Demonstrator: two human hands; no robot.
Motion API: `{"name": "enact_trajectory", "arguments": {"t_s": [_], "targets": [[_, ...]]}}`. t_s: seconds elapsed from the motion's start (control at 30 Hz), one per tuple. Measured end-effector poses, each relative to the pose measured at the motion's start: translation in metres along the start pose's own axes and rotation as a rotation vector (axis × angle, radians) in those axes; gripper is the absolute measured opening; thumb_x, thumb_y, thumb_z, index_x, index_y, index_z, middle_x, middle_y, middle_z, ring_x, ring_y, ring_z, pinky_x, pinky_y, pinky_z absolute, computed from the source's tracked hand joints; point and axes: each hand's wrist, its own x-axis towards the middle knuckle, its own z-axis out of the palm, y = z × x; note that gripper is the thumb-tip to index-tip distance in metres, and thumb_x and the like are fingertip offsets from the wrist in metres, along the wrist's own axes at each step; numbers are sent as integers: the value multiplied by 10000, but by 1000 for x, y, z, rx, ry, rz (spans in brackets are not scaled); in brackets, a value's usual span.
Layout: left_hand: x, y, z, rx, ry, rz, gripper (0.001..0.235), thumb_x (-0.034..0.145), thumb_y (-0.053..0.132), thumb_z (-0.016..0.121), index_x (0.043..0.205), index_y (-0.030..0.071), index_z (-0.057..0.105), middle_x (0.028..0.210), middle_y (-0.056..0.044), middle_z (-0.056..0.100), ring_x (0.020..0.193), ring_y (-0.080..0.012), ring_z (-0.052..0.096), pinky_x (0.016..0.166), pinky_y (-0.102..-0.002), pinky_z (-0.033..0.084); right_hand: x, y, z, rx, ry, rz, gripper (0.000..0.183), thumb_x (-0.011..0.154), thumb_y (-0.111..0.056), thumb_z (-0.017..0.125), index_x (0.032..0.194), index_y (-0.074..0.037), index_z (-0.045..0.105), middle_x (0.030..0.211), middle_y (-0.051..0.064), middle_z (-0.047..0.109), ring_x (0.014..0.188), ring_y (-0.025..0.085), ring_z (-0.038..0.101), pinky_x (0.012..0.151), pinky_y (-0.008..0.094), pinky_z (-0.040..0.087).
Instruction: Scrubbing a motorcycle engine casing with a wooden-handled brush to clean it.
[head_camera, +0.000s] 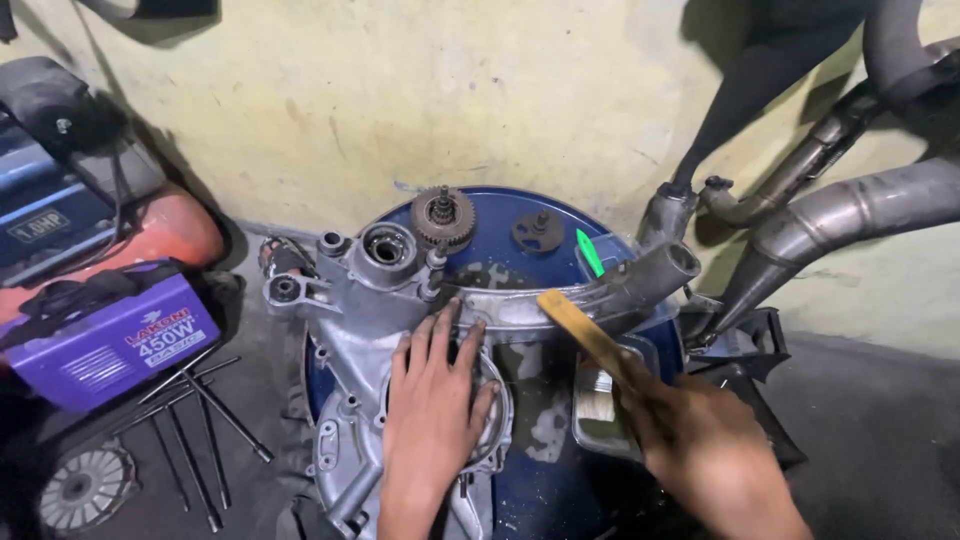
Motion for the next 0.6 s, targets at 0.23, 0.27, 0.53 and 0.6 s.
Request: {"name": "enact_trajectory", "arguments": {"t_s": [0.23, 0.27, 0.53, 0.6], "targets": [[-1, 2, -8, -50, 18, 9, 711, 968, 433, 753, 1587, 137, 569, 1699, -205, 471, 1519, -420, 439, 1185, -579, 372, -4, -19, -22, 126, -16, 8, 450, 1031, -347, 642, 1477, -367, 701, 866, 67, 890, 568, 315, 822, 564, 518, 586], [0, 2, -10, -59, 33, -2, 728, 961, 436, 759, 1596, 141, 559, 1698, -196, 473, 1530, -409, 436, 1183, -567, 377, -10, -24, -39, 156, -45, 94, 486, 1016, -403, 676, 1499, -375, 719, 929, 42, 927, 578, 280, 835, 611, 470, 576], [0, 3, -3, -77, -3, -12, 739, 955, 451, 770, 1592, 141, 559, 1724, -203, 440, 1549, -427, 405, 1190, -602, 361, 2, -22, -12, 123, 109, 6, 479, 996, -421, 657, 1456, -330, 755, 918, 175, 848, 818, 473, 796, 712, 583, 560], [6, -2, -2, -81, -15, -30, 752, 955, 467, 773, 1598, 149, 550, 1734, -209, 422, 1567, -433, 385, 1228, -627, 331, 13, -29, -20, 101, 35, 72, 474, 1000, -472, 647, 1452, -376, 755, 914, 149, 857, 882, 444, 808, 766, 563, 571]]}}
